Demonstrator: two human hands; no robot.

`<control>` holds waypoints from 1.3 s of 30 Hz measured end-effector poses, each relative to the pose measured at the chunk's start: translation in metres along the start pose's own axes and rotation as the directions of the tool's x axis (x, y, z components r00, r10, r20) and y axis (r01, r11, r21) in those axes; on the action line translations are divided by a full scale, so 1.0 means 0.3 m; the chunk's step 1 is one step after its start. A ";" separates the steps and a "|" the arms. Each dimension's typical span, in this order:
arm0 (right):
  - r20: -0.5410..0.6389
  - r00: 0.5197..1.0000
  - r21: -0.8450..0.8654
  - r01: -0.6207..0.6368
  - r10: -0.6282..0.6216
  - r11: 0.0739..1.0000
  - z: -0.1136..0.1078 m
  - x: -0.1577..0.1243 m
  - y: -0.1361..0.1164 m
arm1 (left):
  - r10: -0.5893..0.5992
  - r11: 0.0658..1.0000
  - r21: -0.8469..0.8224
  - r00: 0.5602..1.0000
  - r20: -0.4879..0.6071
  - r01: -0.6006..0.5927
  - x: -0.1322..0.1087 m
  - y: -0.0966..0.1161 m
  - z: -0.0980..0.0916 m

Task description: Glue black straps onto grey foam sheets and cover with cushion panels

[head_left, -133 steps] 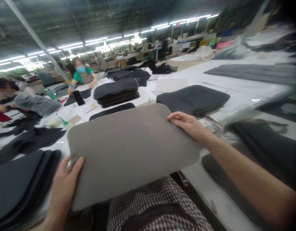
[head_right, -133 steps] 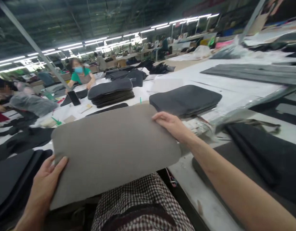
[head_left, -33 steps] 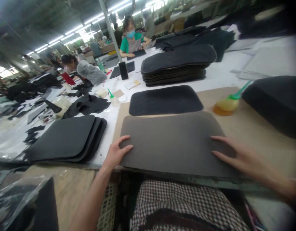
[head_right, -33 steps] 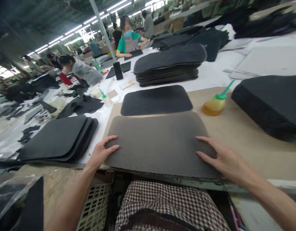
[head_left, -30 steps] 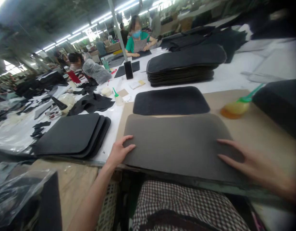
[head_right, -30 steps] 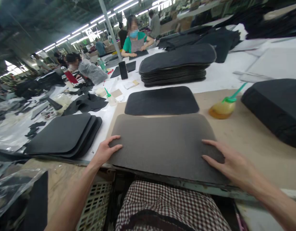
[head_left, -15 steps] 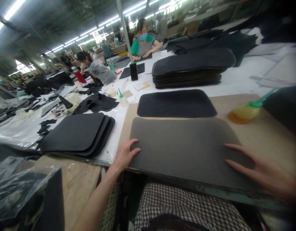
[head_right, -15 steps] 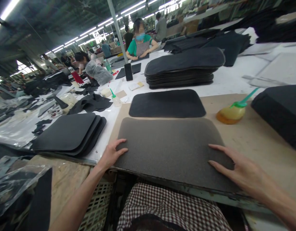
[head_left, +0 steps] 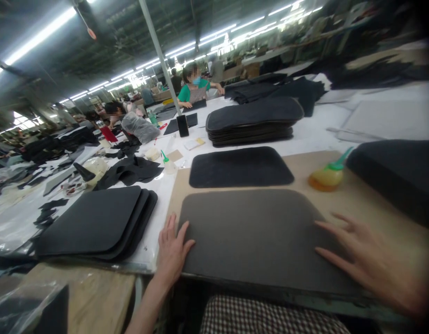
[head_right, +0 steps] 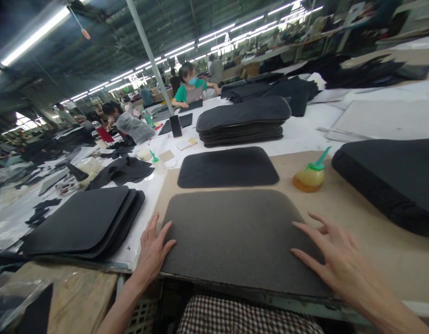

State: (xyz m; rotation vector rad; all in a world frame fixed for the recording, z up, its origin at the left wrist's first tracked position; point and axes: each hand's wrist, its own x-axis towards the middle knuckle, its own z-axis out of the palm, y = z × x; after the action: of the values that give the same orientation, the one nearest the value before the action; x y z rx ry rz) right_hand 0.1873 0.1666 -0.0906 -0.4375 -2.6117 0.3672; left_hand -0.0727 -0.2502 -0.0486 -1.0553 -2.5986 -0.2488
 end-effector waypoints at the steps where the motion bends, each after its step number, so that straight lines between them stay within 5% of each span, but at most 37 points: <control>1: -0.011 0.999 -0.014 0.036 -0.036 0.999 0.002 -0.002 -0.003 | -0.001 1.000 0.027 1.000 0.005 0.001 -0.004 -0.002 0.006; 8: 0.072 0.995 0.095 0.061 -0.068 0.994 -0.005 -0.015 -0.062 | 0.022 0.998 0.061 1.000 0.016 -0.023 0.028 0.070 0.006; 11: 0.095 0.994 0.105 0.047 -0.057 0.993 -0.048 -0.005 -0.105 | 0.216 0.976 -0.055 0.974 0.068 -0.213 0.092 0.160 0.031; 15: 0.120 0.992 0.107 0.020 -0.033 0.994 -0.096 0.011 -0.138 | 0.456 0.889 -0.104 0.877 0.151 -0.445 0.188 0.229 0.115; 19: 0.105 0.994 0.184 -0.002 -0.017 0.983 -0.108 0.007 -0.136 | 0.386 0.919 -0.002 0.900 0.204 -0.394 0.237 0.185 0.179; 26: 0.098 0.986 0.447 -0.162 0.131 0.880 -0.107 0.013 -0.076 | 0.221 0.963 0.100 0.946 0.239 -0.250 0.218 0.124 0.188; 32: -0.013 0.908 0.282 -0.397 0.418 0.873 -0.119 0.043 -0.019 | 0.267 0.953 0.070 0.928 0.260 -0.294 0.213 0.108 0.195; 39: 0.081 0.920 0.190 -0.392 0.383 0.900 -0.105 0.080 -0.042 | 0.417 0.897 0.028 0.865 0.279 -0.441 0.180 0.025 0.228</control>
State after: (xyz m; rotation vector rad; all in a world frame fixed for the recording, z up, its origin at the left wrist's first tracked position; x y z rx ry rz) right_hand 0.1793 0.1697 -0.0498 -0.8897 -2.4812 0.7747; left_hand -0.1198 -0.1909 -0.0927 -1.6960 -2.4724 0.1293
